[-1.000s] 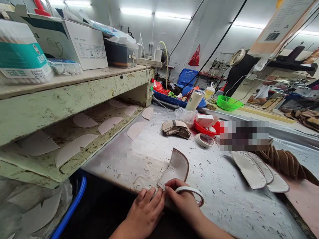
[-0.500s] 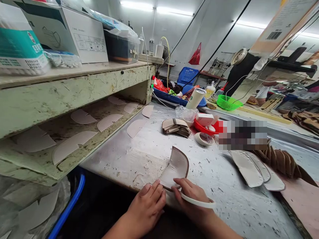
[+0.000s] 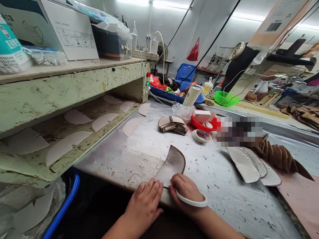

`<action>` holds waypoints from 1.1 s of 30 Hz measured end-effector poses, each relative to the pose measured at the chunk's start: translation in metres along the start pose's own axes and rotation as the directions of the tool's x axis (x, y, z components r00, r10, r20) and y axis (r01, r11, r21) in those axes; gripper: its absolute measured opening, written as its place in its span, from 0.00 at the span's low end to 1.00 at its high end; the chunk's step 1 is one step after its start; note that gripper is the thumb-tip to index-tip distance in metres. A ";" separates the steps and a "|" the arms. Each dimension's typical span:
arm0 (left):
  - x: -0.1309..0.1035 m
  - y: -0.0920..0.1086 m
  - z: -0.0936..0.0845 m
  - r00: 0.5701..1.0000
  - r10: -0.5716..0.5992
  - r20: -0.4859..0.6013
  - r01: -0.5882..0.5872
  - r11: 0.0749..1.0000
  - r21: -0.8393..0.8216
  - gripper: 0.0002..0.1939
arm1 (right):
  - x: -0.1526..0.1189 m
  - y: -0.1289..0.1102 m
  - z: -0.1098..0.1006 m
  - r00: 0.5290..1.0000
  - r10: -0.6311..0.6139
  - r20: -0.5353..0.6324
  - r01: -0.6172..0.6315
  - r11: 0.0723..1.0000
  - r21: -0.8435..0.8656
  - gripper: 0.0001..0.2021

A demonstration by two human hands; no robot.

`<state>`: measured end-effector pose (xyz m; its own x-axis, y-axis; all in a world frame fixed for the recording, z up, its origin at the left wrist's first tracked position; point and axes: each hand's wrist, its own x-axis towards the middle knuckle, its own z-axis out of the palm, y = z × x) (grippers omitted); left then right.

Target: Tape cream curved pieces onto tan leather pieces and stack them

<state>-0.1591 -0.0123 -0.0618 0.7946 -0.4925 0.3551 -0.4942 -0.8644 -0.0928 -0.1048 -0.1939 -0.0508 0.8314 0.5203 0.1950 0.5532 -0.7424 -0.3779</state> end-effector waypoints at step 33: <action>0.051 0.016 0.003 0.990 0.122 -0.067 -0.129 0.987 -0.101 0.40 | 0.028 0.036 -0.037 0.979 -0.018 0.203 0.008 0.999 0.052 0.06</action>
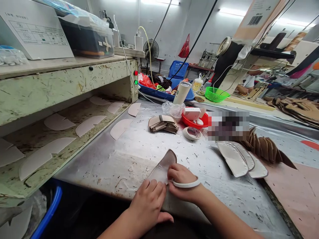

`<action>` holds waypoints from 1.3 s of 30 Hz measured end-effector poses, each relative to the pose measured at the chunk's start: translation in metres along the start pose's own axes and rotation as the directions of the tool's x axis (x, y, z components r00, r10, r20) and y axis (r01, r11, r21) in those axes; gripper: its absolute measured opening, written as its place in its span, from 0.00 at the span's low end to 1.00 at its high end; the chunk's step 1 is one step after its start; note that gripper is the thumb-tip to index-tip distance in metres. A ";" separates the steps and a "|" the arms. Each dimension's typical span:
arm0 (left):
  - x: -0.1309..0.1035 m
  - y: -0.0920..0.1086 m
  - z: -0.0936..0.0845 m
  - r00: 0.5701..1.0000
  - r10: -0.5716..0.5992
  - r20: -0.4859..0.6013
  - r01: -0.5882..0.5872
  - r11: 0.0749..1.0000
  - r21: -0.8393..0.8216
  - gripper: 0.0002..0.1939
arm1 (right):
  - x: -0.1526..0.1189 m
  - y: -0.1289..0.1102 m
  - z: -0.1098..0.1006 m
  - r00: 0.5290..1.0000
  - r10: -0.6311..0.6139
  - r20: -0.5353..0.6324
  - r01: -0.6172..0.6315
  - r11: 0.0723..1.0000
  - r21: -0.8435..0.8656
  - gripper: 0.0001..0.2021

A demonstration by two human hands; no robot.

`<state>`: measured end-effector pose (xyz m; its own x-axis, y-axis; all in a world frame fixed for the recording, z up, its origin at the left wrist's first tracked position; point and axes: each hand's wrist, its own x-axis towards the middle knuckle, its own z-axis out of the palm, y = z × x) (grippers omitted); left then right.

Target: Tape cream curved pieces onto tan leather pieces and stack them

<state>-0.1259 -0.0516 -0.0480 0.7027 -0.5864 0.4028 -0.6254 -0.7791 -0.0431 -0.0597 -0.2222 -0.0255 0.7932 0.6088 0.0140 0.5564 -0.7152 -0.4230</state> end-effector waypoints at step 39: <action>0.039 0.008 0.012 0.990 -0.047 0.130 0.050 0.999 -0.017 0.39 | -0.018 0.046 0.008 0.974 0.034 -0.222 -0.033 0.999 0.008 0.05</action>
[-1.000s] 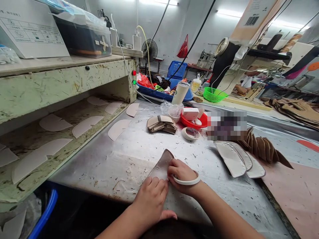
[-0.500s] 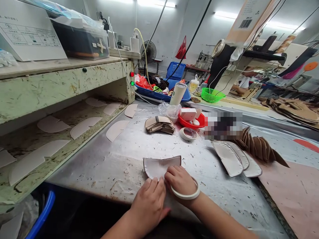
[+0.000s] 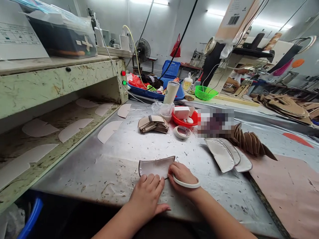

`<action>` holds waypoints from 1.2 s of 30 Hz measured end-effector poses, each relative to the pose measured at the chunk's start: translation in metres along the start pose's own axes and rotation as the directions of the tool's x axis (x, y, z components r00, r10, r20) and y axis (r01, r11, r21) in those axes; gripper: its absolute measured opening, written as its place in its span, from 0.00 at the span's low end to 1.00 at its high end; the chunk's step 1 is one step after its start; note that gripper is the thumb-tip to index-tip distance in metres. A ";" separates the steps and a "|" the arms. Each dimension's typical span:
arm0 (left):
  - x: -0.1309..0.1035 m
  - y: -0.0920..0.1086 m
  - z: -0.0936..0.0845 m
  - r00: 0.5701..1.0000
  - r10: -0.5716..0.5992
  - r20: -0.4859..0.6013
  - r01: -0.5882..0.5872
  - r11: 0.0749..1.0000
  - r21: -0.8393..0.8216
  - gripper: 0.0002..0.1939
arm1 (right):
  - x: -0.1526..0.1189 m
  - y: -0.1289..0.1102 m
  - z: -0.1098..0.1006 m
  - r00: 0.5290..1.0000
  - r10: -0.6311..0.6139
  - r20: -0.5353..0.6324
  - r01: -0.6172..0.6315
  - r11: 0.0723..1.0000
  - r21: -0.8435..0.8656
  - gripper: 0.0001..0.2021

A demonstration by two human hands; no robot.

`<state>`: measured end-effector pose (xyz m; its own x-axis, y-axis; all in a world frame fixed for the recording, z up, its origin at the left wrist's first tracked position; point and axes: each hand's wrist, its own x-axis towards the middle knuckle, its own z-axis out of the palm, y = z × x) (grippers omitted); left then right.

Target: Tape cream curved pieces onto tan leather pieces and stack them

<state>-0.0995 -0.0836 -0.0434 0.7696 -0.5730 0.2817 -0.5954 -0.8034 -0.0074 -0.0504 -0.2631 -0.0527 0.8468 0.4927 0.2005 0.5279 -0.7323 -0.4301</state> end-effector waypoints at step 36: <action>0.011 0.011 -0.009 0.968 0.051 0.246 -0.031 0.996 -0.082 0.43 | 0.001 0.006 -0.022 0.995 -0.030 0.091 0.022 0.997 0.080 0.05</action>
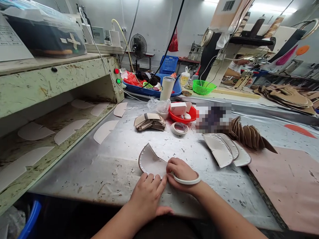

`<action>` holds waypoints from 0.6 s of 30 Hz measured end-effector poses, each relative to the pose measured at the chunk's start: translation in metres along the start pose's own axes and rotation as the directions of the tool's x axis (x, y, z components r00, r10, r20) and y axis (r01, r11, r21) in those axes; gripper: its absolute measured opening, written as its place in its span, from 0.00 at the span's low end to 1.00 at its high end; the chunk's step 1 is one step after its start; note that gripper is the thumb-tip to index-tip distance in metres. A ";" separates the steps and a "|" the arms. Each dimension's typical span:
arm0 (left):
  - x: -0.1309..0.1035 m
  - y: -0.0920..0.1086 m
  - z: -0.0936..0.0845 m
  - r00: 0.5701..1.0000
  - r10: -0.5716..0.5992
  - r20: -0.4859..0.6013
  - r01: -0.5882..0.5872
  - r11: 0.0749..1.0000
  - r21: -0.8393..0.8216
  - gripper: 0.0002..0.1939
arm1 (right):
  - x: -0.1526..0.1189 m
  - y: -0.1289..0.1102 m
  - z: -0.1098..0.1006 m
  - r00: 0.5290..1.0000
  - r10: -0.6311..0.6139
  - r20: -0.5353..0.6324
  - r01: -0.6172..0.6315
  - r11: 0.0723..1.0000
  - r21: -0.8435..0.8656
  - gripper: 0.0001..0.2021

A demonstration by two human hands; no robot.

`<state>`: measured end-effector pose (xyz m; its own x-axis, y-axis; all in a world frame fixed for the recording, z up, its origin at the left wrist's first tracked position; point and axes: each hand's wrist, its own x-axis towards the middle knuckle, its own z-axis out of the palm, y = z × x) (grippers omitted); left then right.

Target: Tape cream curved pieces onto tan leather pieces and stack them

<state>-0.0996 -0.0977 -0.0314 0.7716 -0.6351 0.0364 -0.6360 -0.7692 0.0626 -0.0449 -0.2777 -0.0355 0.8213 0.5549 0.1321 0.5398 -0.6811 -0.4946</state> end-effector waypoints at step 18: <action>0.013 0.006 0.003 0.999 0.052 0.013 -0.053 0.998 0.023 0.41 | -0.012 0.007 -0.002 0.993 0.118 0.027 -0.119 0.990 0.073 0.11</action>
<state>-0.0937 -0.1105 -0.0331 0.7371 -0.6753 0.0268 -0.6758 -0.7361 0.0374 -0.0508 -0.2898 -0.0386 0.8739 0.4835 0.0501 0.4230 -0.7056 -0.5685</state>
